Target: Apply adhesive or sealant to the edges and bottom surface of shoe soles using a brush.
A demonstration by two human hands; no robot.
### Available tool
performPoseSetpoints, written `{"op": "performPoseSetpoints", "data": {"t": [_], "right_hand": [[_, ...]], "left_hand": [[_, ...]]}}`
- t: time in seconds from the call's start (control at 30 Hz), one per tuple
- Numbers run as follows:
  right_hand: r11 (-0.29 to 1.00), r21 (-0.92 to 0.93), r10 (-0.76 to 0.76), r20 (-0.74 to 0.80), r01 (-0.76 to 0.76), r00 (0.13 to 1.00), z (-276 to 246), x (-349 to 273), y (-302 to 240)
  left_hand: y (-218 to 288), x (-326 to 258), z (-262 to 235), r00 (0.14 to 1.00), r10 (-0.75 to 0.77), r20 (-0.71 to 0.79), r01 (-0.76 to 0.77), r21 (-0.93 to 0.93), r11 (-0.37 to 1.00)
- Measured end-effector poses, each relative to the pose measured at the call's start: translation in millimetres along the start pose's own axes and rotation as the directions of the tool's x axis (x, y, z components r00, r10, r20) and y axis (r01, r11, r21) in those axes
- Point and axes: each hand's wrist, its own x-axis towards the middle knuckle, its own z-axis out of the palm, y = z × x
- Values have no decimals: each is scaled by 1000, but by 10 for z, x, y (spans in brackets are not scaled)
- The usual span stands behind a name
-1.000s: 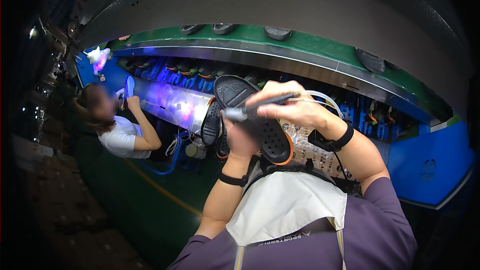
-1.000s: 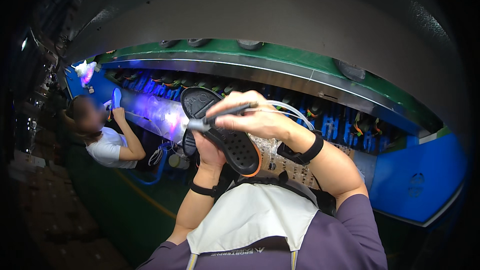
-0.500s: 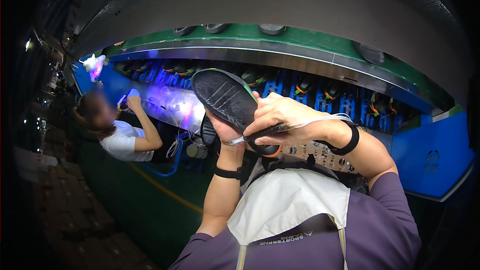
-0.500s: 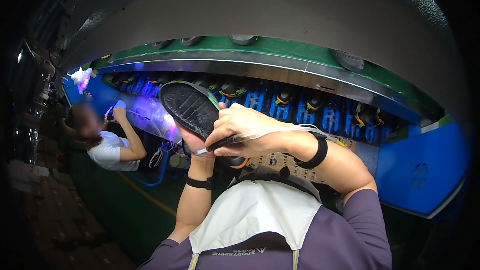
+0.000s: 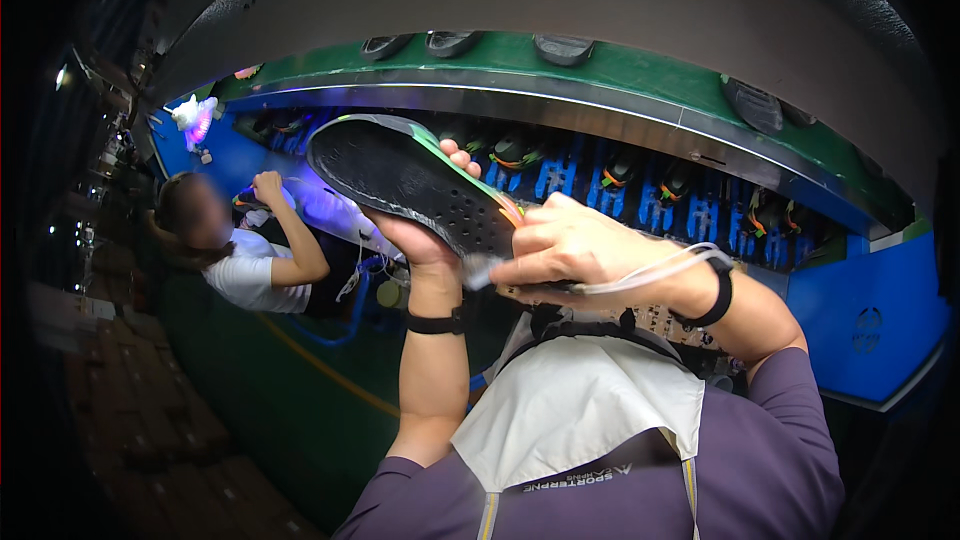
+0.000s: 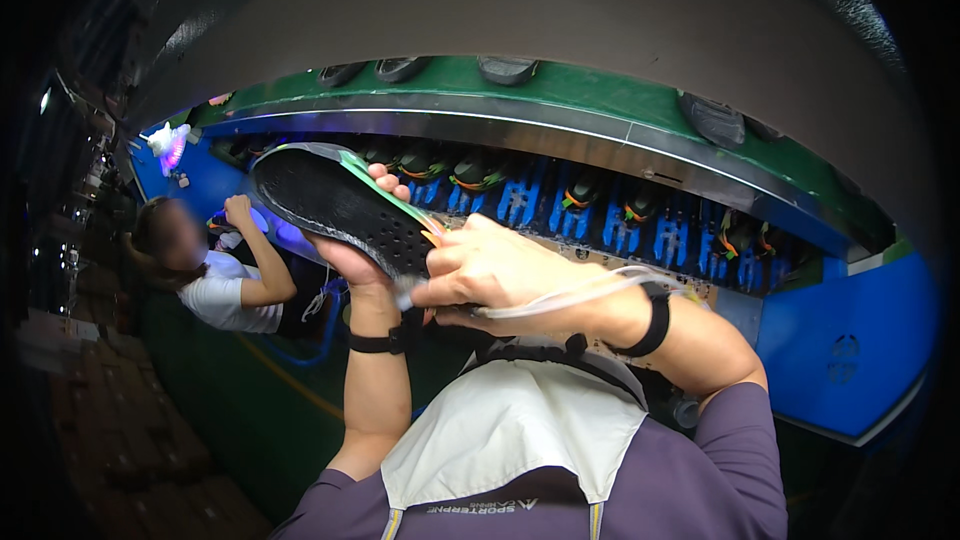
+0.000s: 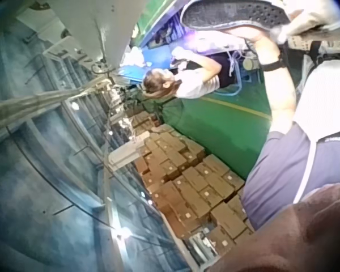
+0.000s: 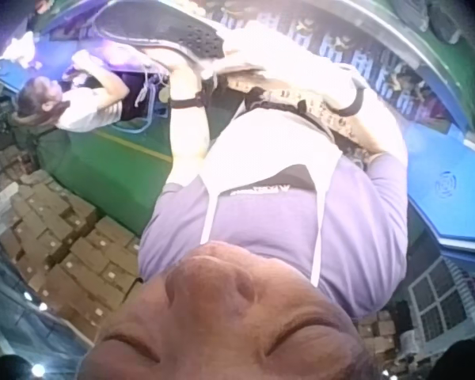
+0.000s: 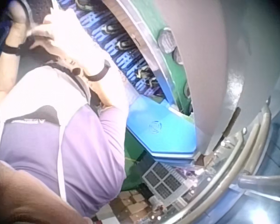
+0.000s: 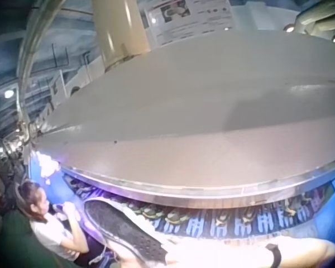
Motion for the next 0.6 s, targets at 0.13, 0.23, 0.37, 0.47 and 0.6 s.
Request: {"op": "performPoseSetpoints", "data": {"t": [0.13,0.23,0.37,0.47,0.6], "right_hand": [[968,231,125,-113,-96,986,-101,18,25],[997,-70,34,8,-33,999,-149,44,6],[995,93,23,84,-31,996,-264,86,17],[979,-135,155,21,-151,988,-242,98,12],[992,115,30,213,-56,976,-354,109,26]], "left_hand": [[100,45,54,999,22,43,-25,62,998],[155,136,136,997,-2,74,-5,100,995],[220,196,313,977,-99,188,83,92,992],[310,319,426,959,-183,215,127,250,960],[323,465,387,889,-319,327,212,323,922]]}}
